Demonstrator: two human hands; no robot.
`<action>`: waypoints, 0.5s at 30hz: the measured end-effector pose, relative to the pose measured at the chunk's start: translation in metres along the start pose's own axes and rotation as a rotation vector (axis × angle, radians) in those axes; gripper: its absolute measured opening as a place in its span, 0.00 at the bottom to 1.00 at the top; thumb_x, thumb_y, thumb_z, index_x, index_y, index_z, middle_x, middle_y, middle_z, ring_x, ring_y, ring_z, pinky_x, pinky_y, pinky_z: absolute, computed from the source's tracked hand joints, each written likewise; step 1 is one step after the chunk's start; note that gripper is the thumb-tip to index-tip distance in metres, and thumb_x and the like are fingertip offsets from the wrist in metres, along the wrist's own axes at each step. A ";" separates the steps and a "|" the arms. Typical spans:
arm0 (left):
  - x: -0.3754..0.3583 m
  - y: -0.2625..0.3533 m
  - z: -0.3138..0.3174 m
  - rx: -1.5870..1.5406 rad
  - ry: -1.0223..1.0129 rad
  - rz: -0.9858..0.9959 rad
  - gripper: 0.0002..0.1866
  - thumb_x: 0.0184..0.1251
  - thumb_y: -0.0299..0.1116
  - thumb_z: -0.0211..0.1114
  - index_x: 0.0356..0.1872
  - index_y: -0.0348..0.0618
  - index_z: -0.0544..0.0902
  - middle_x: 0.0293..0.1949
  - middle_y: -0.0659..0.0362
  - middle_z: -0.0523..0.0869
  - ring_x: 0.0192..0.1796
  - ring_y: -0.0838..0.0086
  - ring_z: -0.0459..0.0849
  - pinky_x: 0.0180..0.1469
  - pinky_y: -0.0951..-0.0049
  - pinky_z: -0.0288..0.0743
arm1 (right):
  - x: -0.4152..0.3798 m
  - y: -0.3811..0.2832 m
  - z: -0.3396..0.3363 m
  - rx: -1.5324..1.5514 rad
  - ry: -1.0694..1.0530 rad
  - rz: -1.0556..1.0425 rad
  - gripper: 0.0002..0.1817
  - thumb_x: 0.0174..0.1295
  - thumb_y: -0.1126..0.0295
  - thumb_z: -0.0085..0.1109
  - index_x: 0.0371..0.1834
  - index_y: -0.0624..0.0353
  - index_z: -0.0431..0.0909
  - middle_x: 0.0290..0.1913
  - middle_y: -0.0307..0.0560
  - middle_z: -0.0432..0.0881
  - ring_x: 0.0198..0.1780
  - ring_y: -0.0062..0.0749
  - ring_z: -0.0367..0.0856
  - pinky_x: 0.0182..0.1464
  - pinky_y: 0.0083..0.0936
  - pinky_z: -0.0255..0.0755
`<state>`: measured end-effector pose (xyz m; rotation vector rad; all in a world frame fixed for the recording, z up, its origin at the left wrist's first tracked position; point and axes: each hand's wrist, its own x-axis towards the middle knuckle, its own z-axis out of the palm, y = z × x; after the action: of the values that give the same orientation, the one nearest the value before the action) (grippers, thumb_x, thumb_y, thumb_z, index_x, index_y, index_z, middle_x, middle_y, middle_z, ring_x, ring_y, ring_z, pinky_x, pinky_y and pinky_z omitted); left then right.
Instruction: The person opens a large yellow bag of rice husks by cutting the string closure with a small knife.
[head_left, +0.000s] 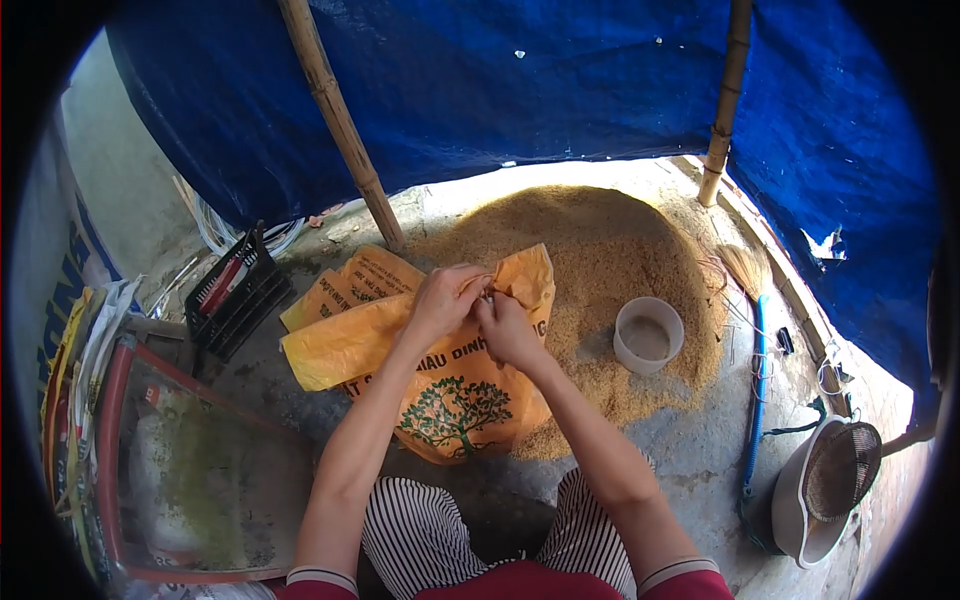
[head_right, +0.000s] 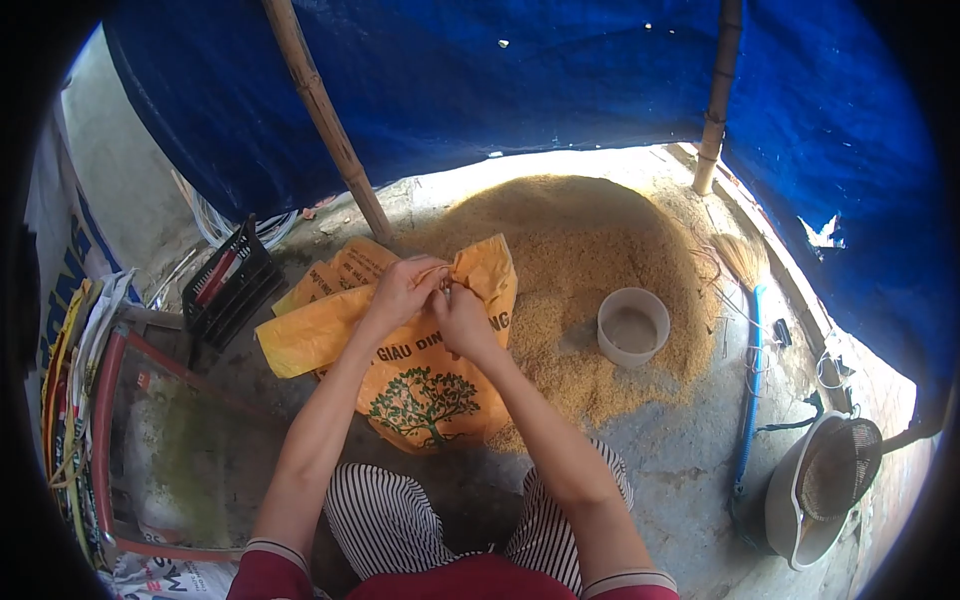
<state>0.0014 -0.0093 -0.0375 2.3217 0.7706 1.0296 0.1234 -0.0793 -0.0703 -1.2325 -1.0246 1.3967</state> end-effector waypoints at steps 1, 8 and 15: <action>0.001 0.002 -0.003 0.007 -0.035 -0.036 0.09 0.63 0.30 0.59 0.40 0.35 0.82 0.33 0.54 0.84 0.32 0.66 0.82 0.37 0.72 0.74 | 0.005 0.011 0.000 -0.464 0.234 -0.325 0.16 0.66 0.59 0.48 0.36 0.65 0.71 0.21 0.49 0.75 0.16 0.34 0.74 0.15 0.30 0.67; 0.022 -0.003 -0.049 -0.011 -0.203 -0.369 0.15 0.72 0.35 0.47 0.53 0.40 0.75 0.45 0.53 0.83 0.44 0.69 0.82 0.44 0.68 0.74 | -0.026 -0.011 -0.003 -0.659 0.267 -0.437 0.14 0.60 0.66 0.53 0.35 0.70 0.69 0.27 0.65 0.77 0.35 0.59 0.78 0.39 0.43 0.71; 0.071 -0.020 -0.036 -0.473 -0.724 -0.554 0.18 0.71 0.38 0.51 0.55 0.40 0.76 0.50 0.57 0.81 0.48 0.75 0.81 0.48 0.74 0.77 | -0.035 -0.011 0.003 -0.382 0.159 -0.308 0.12 0.64 0.64 0.50 0.37 0.65 0.69 0.20 0.44 0.73 0.13 0.24 0.72 0.13 0.23 0.65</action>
<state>0.0068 0.0593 0.0075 1.7168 0.6992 0.0781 0.1220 -0.1117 -0.0531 -1.3639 -1.3443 0.8765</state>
